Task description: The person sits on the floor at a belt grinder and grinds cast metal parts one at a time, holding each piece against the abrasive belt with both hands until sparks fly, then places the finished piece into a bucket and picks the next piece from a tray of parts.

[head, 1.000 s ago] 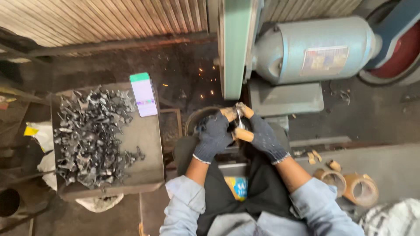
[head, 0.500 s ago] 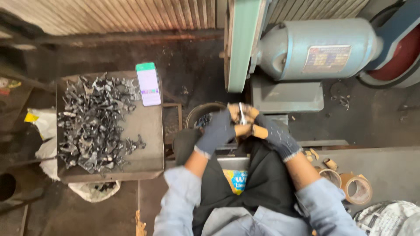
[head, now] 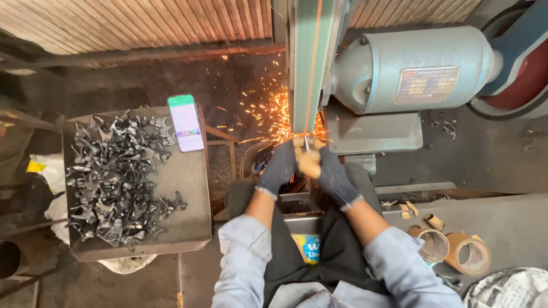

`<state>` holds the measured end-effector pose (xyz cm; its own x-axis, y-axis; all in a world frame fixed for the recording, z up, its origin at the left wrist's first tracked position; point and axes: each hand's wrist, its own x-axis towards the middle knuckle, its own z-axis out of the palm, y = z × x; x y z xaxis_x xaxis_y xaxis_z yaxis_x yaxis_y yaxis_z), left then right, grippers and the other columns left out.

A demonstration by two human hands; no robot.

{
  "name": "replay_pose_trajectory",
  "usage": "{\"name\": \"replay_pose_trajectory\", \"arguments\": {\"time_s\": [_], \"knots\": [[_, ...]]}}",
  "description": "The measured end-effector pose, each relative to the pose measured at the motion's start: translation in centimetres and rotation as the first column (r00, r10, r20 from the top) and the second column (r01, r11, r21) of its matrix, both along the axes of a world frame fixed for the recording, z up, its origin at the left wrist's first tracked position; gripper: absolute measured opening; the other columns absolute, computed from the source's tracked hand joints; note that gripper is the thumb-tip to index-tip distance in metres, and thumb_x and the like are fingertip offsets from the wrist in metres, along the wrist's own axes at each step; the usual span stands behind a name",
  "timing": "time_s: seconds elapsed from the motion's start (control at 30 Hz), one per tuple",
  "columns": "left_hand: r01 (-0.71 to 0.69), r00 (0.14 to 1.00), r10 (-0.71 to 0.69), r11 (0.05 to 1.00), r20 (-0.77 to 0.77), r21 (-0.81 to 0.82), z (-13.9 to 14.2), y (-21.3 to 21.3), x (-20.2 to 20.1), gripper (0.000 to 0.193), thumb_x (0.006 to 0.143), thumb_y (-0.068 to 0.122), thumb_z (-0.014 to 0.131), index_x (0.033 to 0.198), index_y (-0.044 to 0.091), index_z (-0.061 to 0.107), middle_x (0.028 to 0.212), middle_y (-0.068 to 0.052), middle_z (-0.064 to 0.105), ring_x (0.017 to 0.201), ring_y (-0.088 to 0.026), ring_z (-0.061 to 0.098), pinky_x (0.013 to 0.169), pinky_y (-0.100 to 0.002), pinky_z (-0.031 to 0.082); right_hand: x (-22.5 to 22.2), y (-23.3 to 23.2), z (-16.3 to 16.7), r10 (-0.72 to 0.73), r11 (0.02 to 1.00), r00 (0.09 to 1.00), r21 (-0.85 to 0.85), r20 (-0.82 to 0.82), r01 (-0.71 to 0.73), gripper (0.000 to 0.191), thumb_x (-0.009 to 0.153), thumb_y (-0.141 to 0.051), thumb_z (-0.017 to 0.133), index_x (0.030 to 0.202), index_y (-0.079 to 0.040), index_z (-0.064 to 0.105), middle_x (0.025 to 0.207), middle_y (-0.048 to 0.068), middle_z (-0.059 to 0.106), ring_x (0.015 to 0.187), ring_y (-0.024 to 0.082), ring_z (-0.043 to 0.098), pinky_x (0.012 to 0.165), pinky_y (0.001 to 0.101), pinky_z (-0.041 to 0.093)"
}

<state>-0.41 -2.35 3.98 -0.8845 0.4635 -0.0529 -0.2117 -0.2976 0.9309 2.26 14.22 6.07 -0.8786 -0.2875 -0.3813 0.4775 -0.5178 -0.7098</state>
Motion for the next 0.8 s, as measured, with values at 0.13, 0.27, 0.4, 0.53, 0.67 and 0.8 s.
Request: {"name": "replay_pose_trajectory", "arguments": {"time_s": [0.13,0.27,0.4,0.53,0.67,0.8], "knots": [[0.082,0.994,-0.092,0.987,-0.063,-0.140,3.6,-0.4,2.3,0.059,0.081,-0.004,0.073,0.137,-0.001,0.055,0.125,-0.007,0.065,0.115,-0.015,0.062,0.100,-0.031,0.050,1.6,1.2,3.3,0.177,0.906,0.759,0.406,-0.626,0.123,0.043,0.108,-0.038,0.067,0.134,-0.007,0.054,0.120,0.000,0.065,0.108,0.007,0.060,0.091,0.0232,0.048],[0.024,0.999,-0.030,0.987,-0.031,-0.158,5.3,0.2,3.6,0.062,0.078,-0.006,0.076,0.135,0.001,0.051,0.119,-0.005,0.063,0.114,-0.014,0.061,0.098,-0.030,0.051,1.9,-0.2,4.5,0.034,0.975,0.998,0.217,0.044,-0.043,0.029,0.099,-0.030,0.065,0.113,-0.004,0.070,0.094,0.004,0.070,0.071,0.010,0.063,0.057,0.0249,0.048],[-0.068,0.945,0.095,0.993,0.313,-0.096,3.6,0.5,3.1,0.055,0.077,0.000,0.076,0.127,0.004,0.054,0.111,-0.007,0.070,0.099,-0.013,0.068,0.087,-0.034,0.057,1.4,-1.3,3.9,-0.011,0.943,0.993,0.329,-0.119,0.050,0.028,0.102,-0.025,0.067,0.118,-0.002,0.070,0.100,0.002,0.068,0.082,0.007,0.062,0.068,0.0236,0.050],[-0.040,0.960,0.100,0.973,0.260,-0.227,0.0,0.1,1.9,0.031,0.084,0.010,0.076,0.110,-0.007,0.071,0.096,-0.013,0.073,0.084,-0.018,0.066,0.073,-0.035,0.053,0.2,-1.6,3.2,-0.012,0.958,0.994,0.283,-0.105,0.041,0.026,0.102,-0.027,0.060,0.115,-0.005,0.065,0.094,0.002,0.069,0.080,0.010,0.066,0.066,0.0249,0.055],[-0.199,0.979,0.195,0.867,-0.058,-0.457,-2.4,0.2,1.0,0.026,0.087,0.011,0.071,0.107,-0.005,0.069,0.093,-0.011,0.071,0.085,-0.015,0.065,0.072,-0.033,0.052,-1.5,-2.2,2.8,0.052,0.862,0.980,0.504,-0.190,0.052,0.031,0.105,-0.028,0.057,0.120,-0.002,0.063,0.099,0.005,0.070,0.087,0.014,0.065,0.073,0.0257,0.055],[-0.127,0.948,0.203,0.947,0.245,-0.295,-1.5,0.0,0.8,0.028,0.087,0.021,0.064,0.103,0.000,0.074,0.088,-0.007,0.075,0.078,-0.013,0.067,0.067,-0.031,0.053,-2.0,-2.1,2.2,-0.062,0.964,0.987,0.266,0.151,0.020,0.029,0.100,-0.028,0.061,0.110,-0.001,0.064,0.091,0.011,0.070,0.076,0.025,0.068,0.065,0.0379,0.057]]}}
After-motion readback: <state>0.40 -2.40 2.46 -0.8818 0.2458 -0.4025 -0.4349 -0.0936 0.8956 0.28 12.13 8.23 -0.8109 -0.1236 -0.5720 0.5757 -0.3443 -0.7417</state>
